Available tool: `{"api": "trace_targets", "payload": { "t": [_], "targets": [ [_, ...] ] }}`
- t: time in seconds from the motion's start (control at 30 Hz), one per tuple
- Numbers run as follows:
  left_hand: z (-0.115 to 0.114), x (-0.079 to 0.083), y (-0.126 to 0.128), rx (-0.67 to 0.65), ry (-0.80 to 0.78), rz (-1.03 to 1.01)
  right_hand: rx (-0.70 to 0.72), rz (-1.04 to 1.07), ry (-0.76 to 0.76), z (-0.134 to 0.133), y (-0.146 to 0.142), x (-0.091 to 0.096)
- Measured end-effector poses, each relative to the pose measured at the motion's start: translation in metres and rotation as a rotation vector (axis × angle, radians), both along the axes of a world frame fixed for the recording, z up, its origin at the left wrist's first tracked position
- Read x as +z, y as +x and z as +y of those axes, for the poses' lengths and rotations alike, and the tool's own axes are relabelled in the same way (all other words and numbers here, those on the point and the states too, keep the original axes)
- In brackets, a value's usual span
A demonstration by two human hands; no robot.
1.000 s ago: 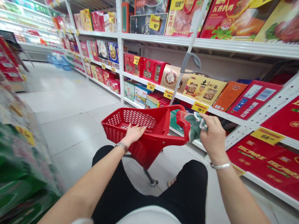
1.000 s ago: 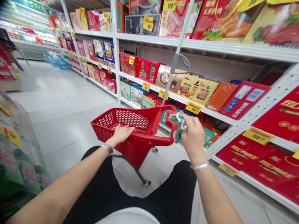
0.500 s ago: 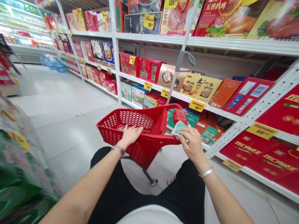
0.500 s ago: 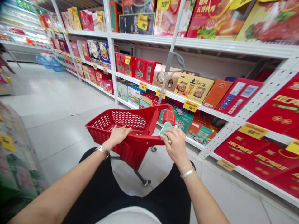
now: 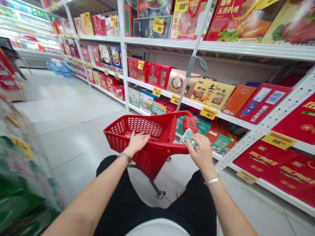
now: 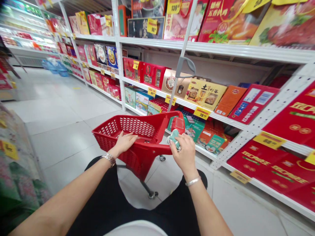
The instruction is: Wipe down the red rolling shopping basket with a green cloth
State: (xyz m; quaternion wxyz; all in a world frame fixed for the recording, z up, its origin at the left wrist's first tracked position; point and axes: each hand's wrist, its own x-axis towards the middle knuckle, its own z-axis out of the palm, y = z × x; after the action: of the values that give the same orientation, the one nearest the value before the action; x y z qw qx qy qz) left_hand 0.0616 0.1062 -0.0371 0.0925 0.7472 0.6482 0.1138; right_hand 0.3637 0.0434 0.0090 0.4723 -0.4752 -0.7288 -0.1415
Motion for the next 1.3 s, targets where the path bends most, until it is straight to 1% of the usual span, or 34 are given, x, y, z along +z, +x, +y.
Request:
{"api": "trace_targets", "payload": {
  "t": [0.07, 0.13, 0.23, 0.33, 0.43, 0.5, 0.6, 0.67, 0.77, 0.9, 1.03, 1.1, 1.2, 1.3],
  "targets": [
    [0.002, 0.001, -0.009, -0.02, -0.009, 0.007, -0.053, -0.072, 0.045, -0.01, -0.021, 0.005],
    [0.004, 0.002, -0.019, -0.043, -0.016, 0.013, -0.082, -0.16, 0.049, -0.019, -0.043, 0.01],
    [0.006, 0.003, -0.035, -0.042, 0.021, 0.011, -0.069, -0.288, 0.037, -0.032, -0.075, 0.016],
    [0.005, 0.002, -0.05, 0.007, 0.088, 0.007, -0.007, -0.358, 0.05, -0.039, -0.091, 0.02],
    [0.003, 0.001, -0.063, 0.027, 0.101, 0.006, 0.109, -0.359, 0.03, -0.032, -0.084, 0.025],
    [0.002, 0.0, -0.068, 0.013, 0.09, 0.011, 0.185, -0.31, -0.007, -0.02, -0.069, 0.028],
    [0.001, -0.001, -0.069, 0.012, 0.089, 0.018, 0.283, -0.23, -0.055, 0.003, -0.048, 0.029],
    [0.001, -0.002, -0.067, 0.025, 0.097, 0.015, 0.298, -0.186, -0.063, 0.013, -0.042, 0.027],
    [0.004, -0.003, -0.064, 0.024, 0.097, 0.001, 0.241, -0.14, -0.032, 0.017, -0.046, 0.023],
    [0.012, -0.005, -0.068, 0.018, 0.076, -0.013, 0.169, -0.164, -0.005, 0.003, -0.062, 0.021],
    [0.023, -0.009, -0.079, -0.006, 0.103, 0.02, 0.118, -0.155, -0.018, -0.025, -0.086, 0.022],
    [0.027, -0.009, -0.085, 0.024, 0.116, 0.04, 0.115, -0.146, -0.031, -0.04, -0.098, 0.022],
    [0.03, -0.004, -0.092, 0.13, 0.101, 0.055, 0.191, -0.17, -0.064, -0.055, -0.107, 0.022],
    [0.027, 0.011, -0.086, 0.218, 0.123, 0.034, 0.284, -0.217, -0.07, -0.058, -0.104, 0.022]
  ]
}}
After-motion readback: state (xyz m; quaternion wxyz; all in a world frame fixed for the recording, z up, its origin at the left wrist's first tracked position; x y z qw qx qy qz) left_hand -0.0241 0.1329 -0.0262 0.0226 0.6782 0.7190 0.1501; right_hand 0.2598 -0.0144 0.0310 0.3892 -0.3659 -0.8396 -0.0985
